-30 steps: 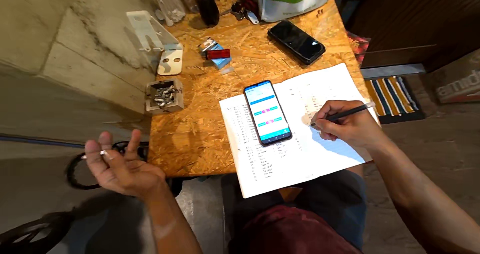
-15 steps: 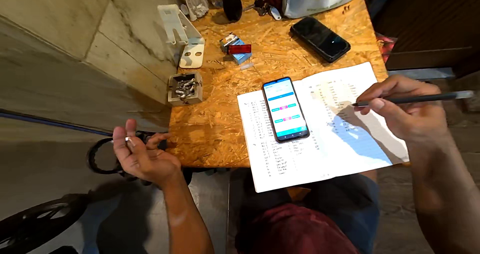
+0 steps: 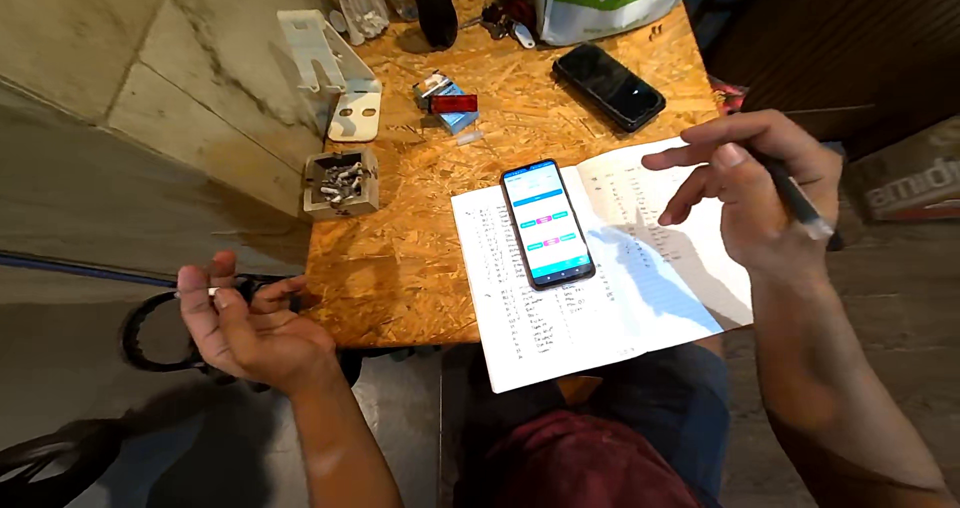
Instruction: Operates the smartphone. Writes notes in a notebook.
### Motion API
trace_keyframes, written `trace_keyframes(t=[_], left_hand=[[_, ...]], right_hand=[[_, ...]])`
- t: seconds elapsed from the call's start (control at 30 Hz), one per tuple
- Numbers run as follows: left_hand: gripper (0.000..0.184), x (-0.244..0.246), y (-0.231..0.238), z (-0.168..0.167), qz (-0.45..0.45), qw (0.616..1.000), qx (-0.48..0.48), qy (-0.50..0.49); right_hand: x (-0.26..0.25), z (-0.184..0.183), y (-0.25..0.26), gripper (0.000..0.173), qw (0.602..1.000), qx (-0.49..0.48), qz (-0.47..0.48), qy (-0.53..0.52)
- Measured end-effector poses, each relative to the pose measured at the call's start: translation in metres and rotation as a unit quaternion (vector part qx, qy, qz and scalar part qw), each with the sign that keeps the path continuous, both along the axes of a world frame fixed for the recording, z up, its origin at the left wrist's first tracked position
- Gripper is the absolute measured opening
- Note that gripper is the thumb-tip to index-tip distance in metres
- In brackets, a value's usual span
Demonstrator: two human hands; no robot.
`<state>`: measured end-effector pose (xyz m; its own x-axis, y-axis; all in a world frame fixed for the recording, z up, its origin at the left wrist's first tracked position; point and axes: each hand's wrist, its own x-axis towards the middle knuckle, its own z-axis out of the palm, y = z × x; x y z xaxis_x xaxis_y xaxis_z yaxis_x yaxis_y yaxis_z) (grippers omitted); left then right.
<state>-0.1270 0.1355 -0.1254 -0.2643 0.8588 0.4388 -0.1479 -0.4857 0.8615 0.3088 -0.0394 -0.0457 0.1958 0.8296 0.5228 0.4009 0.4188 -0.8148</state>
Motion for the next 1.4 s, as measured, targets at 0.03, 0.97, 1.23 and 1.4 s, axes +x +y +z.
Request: trace_keyframes(t=[0.03, 0.97, 1.23, 1.4], left_hand=[[0.042, 0.000, 0.000, 0.000, -0.001, 1.000, 0.000, 0.001], [0.045, -0.003, 0.003, -0.002, -0.013, 1.000, 0.002, 0.009], [0.044, -0.003, 0.003, -0.002, -0.012, 1.000, 0.007, 0.006], [0.045, -0.003, 0.003, -0.003, -0.008, 1.000, 0.003, 0.006]], right_hand=[[0.002, 0.000, -0.001, 0.030, 1.000, 0.005, -0.002, 0.002], [-0.047, -0.026, 0.008, 0.034, 0.970, -0.131, 0.048, -0.201], [-0.039, -0.026, 0.010, 0.034, 0.969, -0.144, 0.031, -0.199], [-0.039, -0.027, 0.012, 0.036, 0.965, -0.153, 0.036, -0.208]])
